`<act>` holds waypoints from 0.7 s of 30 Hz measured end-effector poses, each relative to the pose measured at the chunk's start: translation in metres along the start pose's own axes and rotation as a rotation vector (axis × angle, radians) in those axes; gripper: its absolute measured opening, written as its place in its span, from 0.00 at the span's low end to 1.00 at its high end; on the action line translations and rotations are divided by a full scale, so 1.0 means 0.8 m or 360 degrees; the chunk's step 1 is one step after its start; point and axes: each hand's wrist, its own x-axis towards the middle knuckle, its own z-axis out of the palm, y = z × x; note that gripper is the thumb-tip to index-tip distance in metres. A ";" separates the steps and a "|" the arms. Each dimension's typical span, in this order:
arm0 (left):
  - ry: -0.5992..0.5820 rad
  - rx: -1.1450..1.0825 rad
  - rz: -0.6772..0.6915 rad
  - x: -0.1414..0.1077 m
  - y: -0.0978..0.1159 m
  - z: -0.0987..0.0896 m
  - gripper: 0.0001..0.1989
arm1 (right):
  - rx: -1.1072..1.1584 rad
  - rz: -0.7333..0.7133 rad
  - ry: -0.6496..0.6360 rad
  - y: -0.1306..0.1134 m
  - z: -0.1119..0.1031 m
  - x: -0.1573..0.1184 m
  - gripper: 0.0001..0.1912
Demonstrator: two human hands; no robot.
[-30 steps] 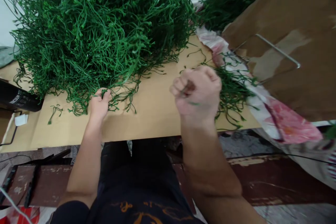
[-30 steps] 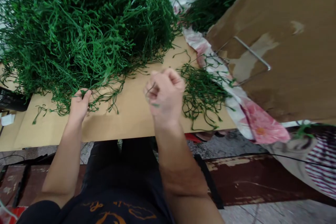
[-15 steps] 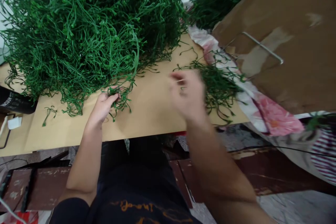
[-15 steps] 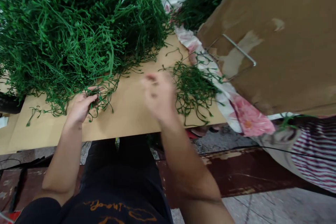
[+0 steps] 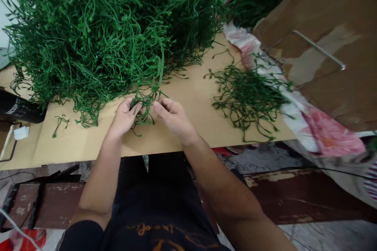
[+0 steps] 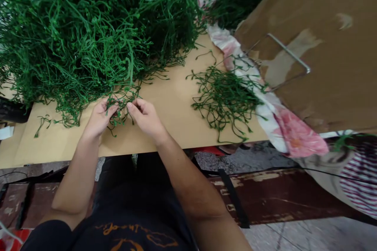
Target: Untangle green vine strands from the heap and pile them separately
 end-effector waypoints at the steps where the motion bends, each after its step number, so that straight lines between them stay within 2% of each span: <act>1: 0.0022 0.0016 -0.0015 0.000 -0.003 0.001 0.08 | 0.0030 -0.0017 0.0035 -0.002 0.001 -0.002 0.24; 4: 0.0183 0.0024 -0.0156 0.001 -0.011 0.008 0.10 | 0.0075 -0.0084 0.0065 -0.008 0.010 -0.005 0.24; 8: 0.0424 -0.0081 -0.0362 0.006 -0.011 0.017 0.15 | -0.0056 -0.0213 0.0091 -0.016 0.021 -0.016 0.22; 14: 0.0734 0.0321 -0.0313 0.016 -0.005 -0.015 0.08 | -0.0255 -0.0689 0.0154 -0.054 0.013 -0.060 0.14; 17: 0.0644 0.0263 -0.0163 0.012 0.008 -0.017 0.09 | -0.0336 -0.0813 0.0395 -0.079 -0.013 -0.064 0.12; 19: 0.0481 0.0215 -0.0075 0.008 0.020 -0.009 0.10 | -0.0490 -0.0751 0.0529 -0.093 -0.041 -0.054 0.11; 21: 0.0335 0.0184 -0.0057 0.005 0.028 -0.001 0.09 | -0.0661 -0.0671 0.0566 -0.103 -0.073 -0.043 0.10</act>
